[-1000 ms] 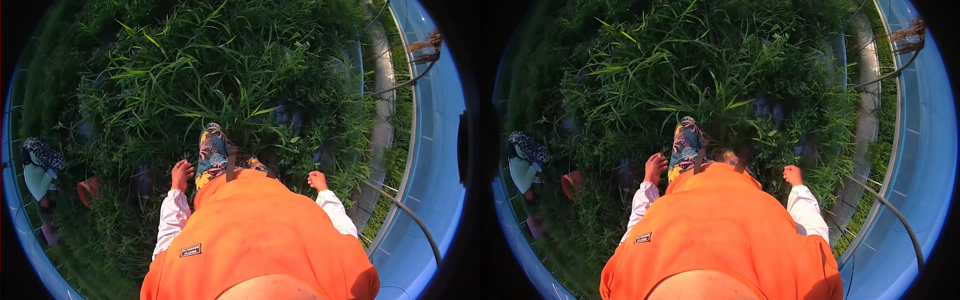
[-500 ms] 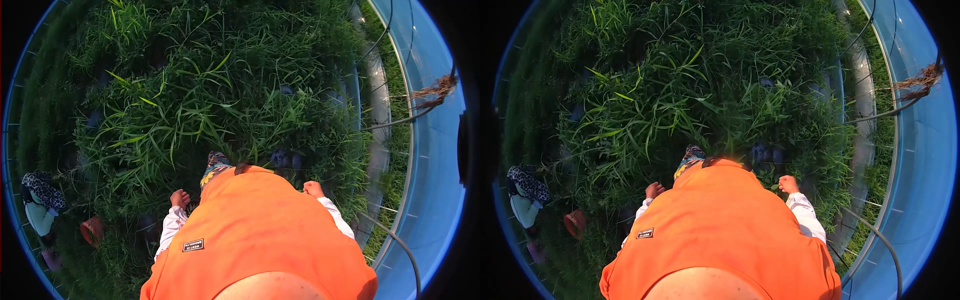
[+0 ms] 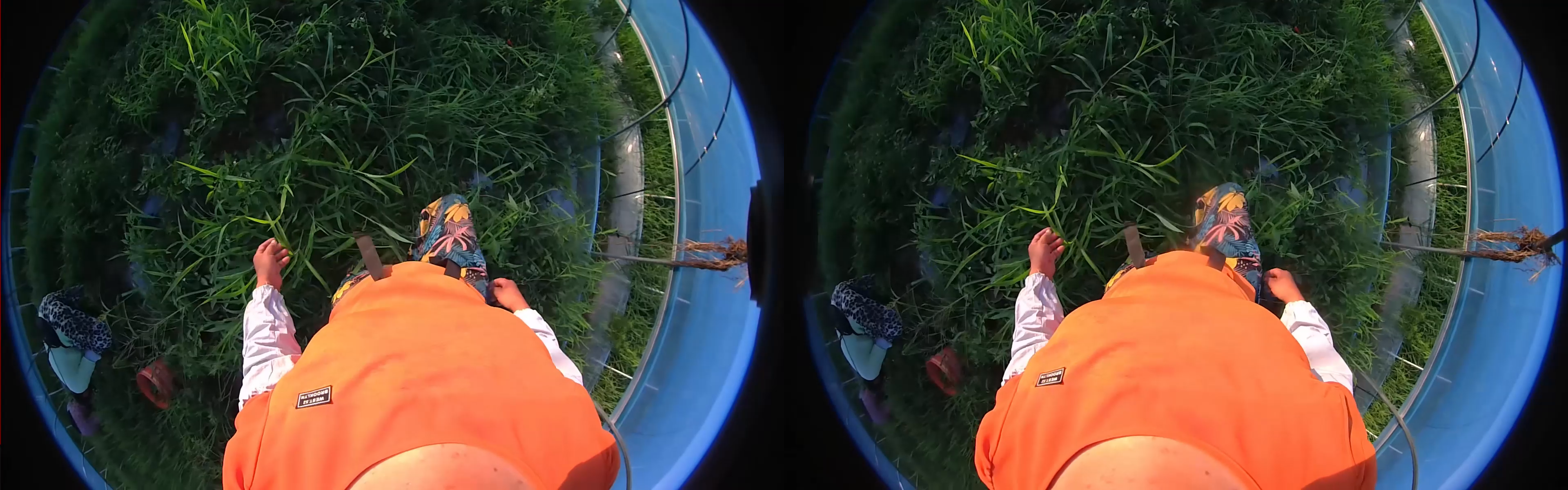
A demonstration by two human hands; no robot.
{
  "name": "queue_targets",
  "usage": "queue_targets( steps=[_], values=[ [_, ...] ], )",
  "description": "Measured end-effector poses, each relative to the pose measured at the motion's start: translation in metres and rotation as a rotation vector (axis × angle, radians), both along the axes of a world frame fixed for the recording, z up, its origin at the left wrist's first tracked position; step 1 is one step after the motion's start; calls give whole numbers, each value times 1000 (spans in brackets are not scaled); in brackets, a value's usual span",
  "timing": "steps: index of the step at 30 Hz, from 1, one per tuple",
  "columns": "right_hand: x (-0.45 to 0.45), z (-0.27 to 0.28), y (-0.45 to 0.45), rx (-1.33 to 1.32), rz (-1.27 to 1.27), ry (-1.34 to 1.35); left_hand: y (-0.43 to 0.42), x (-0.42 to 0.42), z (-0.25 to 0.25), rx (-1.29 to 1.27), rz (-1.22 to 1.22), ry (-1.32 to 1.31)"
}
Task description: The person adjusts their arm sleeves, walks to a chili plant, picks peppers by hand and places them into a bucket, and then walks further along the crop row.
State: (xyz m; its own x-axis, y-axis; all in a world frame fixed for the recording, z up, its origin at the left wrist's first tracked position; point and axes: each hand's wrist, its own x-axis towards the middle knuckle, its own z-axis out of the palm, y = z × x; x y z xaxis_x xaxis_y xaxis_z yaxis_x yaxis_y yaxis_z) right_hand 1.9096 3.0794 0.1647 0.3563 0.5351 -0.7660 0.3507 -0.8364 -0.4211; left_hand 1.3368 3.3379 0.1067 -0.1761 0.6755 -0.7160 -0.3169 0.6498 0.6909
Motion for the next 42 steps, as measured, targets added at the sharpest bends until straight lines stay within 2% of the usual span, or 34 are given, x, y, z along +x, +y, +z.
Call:
queue_targets(
  steps=[2, 3, 6, 10, 12, 13, 15, 17, 19, 22, 23, 26, 28, 29, 32, 35, 36, 37, 38, 40, 42],
  values=[
    [6, -3, 19, -104, 117, -1, 0, 1, -5, -40, 38, -8],
    [11, -3, 27, -147, 80, 3, -5, 3, -10, -73, 50, -6],
    [42, 0, 68, -117, 158, -2, -29, 14, -42, -207, 109, 13],
    [106, -25, 132, -93, 77, 69, -54, 45, -56, -412, 241, 90],
    [145, -38, 173, -85, 128, 72, -74, 40, -96, -293, 219, -234],
    [160, -36, 199, -50, 160, 68, -68, 64, -90, -362, 260, -116],
    [215, -48, 267, 101, 269, 65, -20, 147, -51, -547, 324, 138],
    [249, -42, 305, 163, 223, 94, 13, 195, -41, -520, 307, 101],
    [281, -14, 333, 223, 177, 130, 50, 246, -26, -454, 260, 70],
    [354, -5, 350, 117, 136, 135, 128, 334, 9, -314, 111, 43],
    [380, 1, 357, 48, 132, 123, 160, 372, 38, -290, 60, 92],
    [454, 6, 371, -44, 156, -51, 216, 436, 72, -117, -51, 7],
    [489, 4, 383, -40, -41, -52, 239, 465, 86, -85, -96, 25],
    [498, 7, 394, -32, -144, -52, 247, 471, 85, -105, -102, 32],
    [504, 18, 431, -22, -212, 25, 258, 475, 64, -201, -86, 88],
    [501, 10, 467, -24, -39, 103, 260, 469, 52, -367, 51, 144],
    [500, 3, 482, -21, 27, 122, 253, 453, 21, -346, 123, 5],
    [496, 6, 503, -35, 60, 129, 259, 458, 27, -400, 217, 13],
    [494, 7, 519, -56, 92, 136, 262, 455, 23, -398, 271, -102],
    [499, -3, 562, -71, 105, 152, 286, 460, 12, -549, 315, 44],
    [508, -13, 606, -52, 60, 189, 316, 460, -5, -591, 330, 41]
  ],
)
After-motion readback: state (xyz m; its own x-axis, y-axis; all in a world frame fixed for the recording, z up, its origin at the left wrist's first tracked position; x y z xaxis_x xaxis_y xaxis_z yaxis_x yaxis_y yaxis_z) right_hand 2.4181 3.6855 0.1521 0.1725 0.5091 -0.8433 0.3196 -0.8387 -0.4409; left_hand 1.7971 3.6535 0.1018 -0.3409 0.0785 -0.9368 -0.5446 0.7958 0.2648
